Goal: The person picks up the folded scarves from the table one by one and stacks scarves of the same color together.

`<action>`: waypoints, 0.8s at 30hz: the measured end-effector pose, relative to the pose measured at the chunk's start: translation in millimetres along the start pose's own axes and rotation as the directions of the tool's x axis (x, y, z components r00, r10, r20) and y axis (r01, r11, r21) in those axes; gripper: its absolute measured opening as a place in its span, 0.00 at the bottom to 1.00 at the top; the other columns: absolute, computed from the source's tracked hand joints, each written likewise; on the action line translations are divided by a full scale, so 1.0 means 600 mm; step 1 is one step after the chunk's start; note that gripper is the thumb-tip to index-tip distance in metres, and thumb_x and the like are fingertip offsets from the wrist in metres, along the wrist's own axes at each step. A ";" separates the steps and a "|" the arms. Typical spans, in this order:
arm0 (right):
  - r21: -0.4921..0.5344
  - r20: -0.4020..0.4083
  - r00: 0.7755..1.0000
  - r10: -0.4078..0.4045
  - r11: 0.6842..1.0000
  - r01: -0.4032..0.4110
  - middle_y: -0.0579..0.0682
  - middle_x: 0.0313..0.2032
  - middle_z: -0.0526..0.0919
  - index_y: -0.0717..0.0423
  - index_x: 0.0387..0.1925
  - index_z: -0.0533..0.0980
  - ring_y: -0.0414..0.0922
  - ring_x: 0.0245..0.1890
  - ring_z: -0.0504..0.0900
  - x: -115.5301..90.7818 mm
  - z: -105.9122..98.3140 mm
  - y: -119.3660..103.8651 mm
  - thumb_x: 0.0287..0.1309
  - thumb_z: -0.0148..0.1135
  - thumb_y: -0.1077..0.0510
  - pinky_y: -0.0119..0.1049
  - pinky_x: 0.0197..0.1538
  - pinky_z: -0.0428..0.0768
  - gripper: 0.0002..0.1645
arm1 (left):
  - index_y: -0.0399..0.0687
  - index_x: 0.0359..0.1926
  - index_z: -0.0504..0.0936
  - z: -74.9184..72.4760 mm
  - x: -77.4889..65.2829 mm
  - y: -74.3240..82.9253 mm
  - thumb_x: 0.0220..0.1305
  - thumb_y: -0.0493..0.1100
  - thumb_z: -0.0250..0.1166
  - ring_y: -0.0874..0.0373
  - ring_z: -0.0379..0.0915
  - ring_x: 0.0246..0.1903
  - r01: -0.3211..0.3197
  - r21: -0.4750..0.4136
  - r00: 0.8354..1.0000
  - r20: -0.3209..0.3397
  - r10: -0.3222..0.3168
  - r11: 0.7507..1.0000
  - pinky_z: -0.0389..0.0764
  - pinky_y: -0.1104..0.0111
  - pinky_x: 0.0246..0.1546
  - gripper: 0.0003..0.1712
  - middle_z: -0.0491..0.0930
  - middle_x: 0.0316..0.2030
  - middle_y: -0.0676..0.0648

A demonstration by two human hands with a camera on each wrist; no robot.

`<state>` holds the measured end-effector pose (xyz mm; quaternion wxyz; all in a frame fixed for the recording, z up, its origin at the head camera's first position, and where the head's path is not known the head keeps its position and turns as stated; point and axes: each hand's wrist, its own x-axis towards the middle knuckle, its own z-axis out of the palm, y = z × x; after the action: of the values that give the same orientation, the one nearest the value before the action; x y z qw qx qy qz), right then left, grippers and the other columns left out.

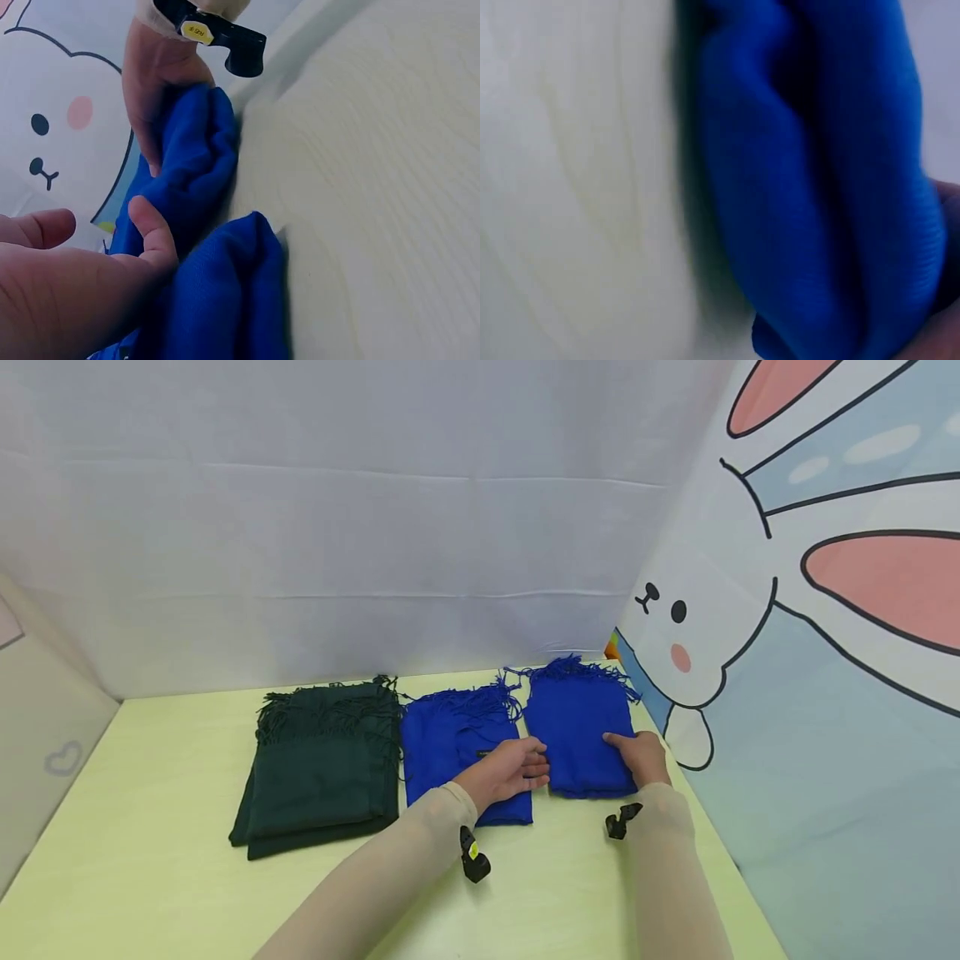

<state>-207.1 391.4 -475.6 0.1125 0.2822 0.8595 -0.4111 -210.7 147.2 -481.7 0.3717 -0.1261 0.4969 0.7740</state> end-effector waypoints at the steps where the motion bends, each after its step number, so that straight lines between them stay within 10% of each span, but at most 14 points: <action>1: 0.019 0.024 1.000 0.007 1.000 -0.007 0.77 0.70 0.53 0.80 0.72 0.46 0.69 0.71 0.57 -0.003 -0.003 0.002 0.65 0.59 0.40 0.59 0.71 0.58 0.57 | 0.39 0.61 0.74 0.000 0.000 -0.002 0.66 0.40 0.61 0.49 0.75 0.44 0.004 -0.001 1.000 0.013 -0.004 1.000 0.82 0.60 0.47 0.23 0.74 0.51 0.37; 9: 0.326 0.279 0.959 0.047 0.935 -0.141 0.68 0.74 0.54 0.69 0.77 0.40 0.59 0.66 0.69 -0.018 -0.021 -0.007 0.66 0.60 0.40 0.48 0.62 0.76 0.58 | 0.43 0.44 0.80 0.009 -0.002 -0.020 0.63 0.42 0.67 0.56 0.71 0.34 0.003 0.089 0.991 0.130 -0.014 0.996 0.77 0.65 0.40 0.11 0.74 0.38 0.48; 18: 0.469 0.387 0.913 -0.132 0.880 -0.071 0.66 0.74 0.51 0.64 0.78 0.36 0.44 0.48 0.83 -0.059 -0.030 -0.043 0.71 0.56 0.44 0.44 0.54 0.81 0.54 | 0.49 0.80 0.40 0.008 0.003 -0.031 0.58 0.42 0.74 0.39 0.64 0.67 -0.014 -0.125 0.995 0.100 0.027 0.992 0.68 0.46 0.64 0.62 0.60 0.71 0.36; 24: 0.460 0.354 0.918 -0.180 0.888 -0.003 0.67 0.75 0.50 0.60 0.79 0.34 0.54 0.59 0.77 -0.089 -0.032 -0.073 0.71 0.56 0.43 0.45 0.55 0.80 0.55 | 0.55 0.80 0.33 -0.002 -0.004 -0.018 0.56 0.40 0.76 0.38 0.67 0.64 0.002 -0.192 1.000 0.028 0.004 0.981 0.70 0.47 0.63 0.68 0.55 0.73 0.34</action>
<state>-188.2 363.4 -412.7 0.1920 0.1734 0.7130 -0.6517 -202.1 147.5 -488.2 0.3644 -0.1503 0.4145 0.8202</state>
